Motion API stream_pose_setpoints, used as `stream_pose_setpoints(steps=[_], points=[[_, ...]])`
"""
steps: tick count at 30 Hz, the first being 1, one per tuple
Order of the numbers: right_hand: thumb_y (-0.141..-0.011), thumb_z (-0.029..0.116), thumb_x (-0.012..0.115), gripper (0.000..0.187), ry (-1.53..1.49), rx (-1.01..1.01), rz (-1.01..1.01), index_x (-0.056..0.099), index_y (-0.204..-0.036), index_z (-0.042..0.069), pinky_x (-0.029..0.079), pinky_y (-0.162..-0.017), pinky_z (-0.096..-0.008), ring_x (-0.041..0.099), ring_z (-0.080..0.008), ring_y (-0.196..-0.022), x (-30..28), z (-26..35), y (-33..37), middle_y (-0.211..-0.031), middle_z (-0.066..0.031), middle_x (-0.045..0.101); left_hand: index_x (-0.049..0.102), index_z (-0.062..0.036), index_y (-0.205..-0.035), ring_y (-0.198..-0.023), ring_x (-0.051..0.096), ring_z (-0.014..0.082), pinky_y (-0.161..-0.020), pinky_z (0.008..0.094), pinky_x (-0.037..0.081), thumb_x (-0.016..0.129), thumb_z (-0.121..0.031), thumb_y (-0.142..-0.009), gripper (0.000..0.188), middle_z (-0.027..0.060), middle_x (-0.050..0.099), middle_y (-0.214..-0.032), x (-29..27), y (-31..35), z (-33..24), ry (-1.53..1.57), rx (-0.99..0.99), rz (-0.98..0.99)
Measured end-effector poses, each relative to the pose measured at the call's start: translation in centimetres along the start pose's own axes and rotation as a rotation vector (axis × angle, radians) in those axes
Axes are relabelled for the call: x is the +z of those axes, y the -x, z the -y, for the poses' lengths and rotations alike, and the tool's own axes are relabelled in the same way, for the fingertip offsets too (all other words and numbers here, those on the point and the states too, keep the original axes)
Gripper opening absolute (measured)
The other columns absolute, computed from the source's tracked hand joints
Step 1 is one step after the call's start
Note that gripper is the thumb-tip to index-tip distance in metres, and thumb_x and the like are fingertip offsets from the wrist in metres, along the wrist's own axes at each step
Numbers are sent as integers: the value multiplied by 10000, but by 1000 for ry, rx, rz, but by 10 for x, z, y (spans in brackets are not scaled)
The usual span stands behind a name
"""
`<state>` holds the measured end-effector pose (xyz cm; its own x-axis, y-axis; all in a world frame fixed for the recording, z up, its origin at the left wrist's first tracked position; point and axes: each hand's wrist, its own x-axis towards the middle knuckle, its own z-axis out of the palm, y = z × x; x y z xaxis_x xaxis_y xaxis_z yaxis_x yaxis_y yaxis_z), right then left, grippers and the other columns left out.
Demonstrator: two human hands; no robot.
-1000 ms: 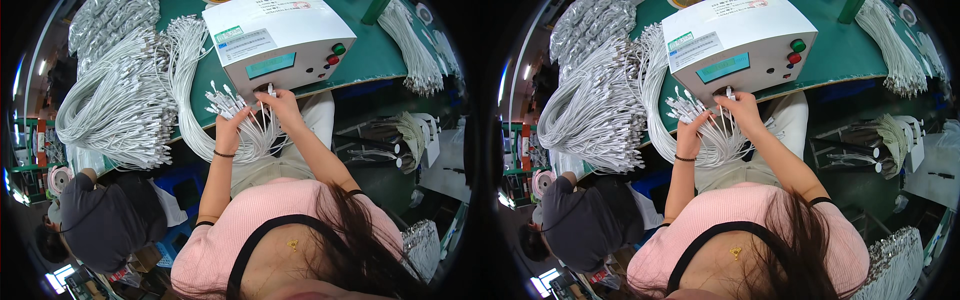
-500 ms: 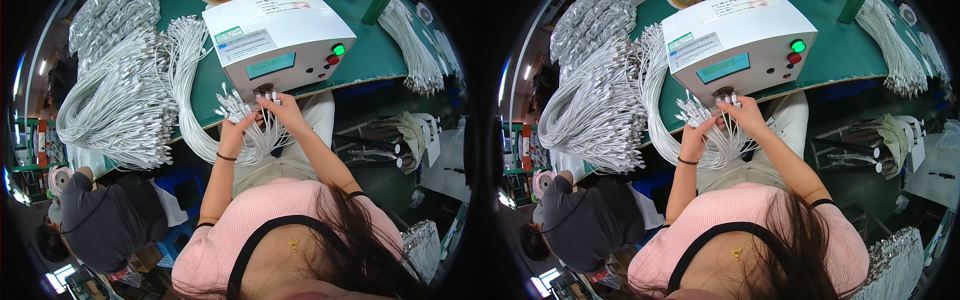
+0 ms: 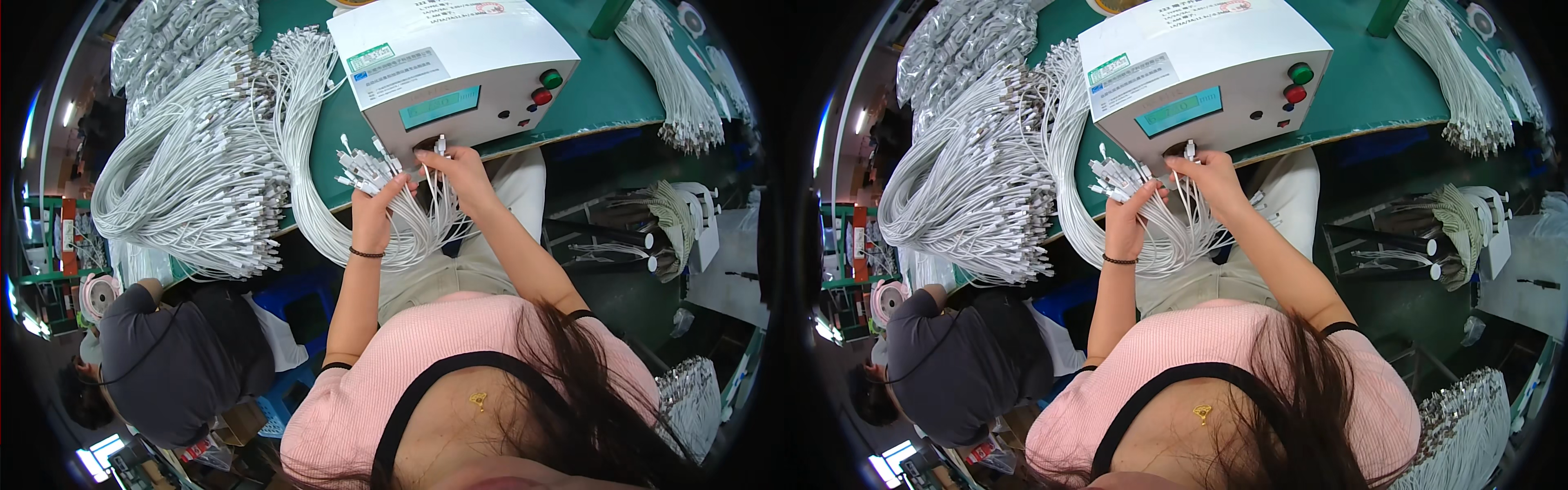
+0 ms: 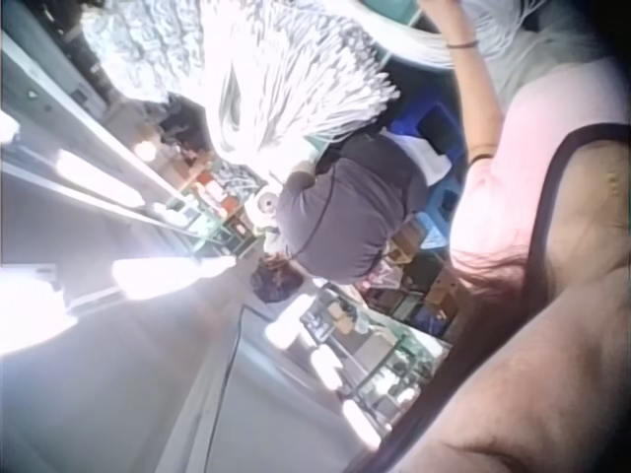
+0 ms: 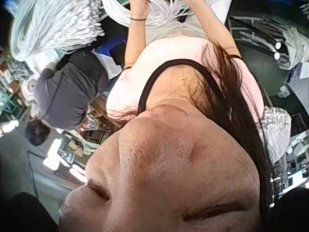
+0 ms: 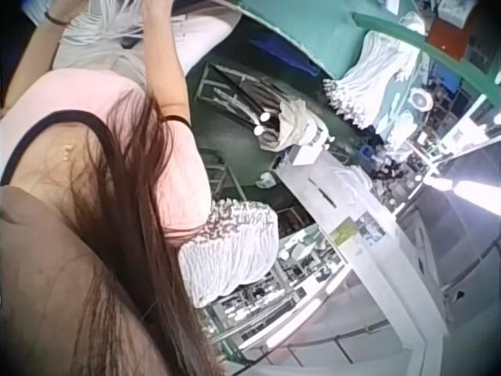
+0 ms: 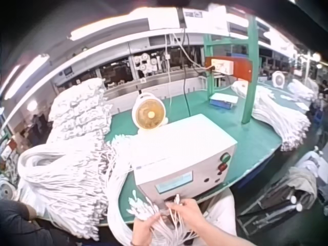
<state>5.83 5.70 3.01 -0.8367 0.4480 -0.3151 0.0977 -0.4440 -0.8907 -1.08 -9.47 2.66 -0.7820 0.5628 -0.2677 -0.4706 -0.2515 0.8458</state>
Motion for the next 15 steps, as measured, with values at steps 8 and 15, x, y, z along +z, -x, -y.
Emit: stream_pose_setpoints(steps=[8,15], points=[[-843,183,689,205,245,-69,190,683,-892,-16,458,-689,-229,595,-74,-752,-5,-3,7,-816,-48,675,604,50,-996,-759,670,206,-681,312,551,673,-59,-835,206,108,667,-864,-4,3,11,-130,26,36],[-853,182,675,207,105,-155,8,674,-927,-12,451,-673,-223,578,-65,-728,-4,-15,7,-812,-44,677,596,45,-1016,-752,671,210,-675,318,550,674,-107,-850,238,108,663,-870,0,6,6,4,-4,-80]])
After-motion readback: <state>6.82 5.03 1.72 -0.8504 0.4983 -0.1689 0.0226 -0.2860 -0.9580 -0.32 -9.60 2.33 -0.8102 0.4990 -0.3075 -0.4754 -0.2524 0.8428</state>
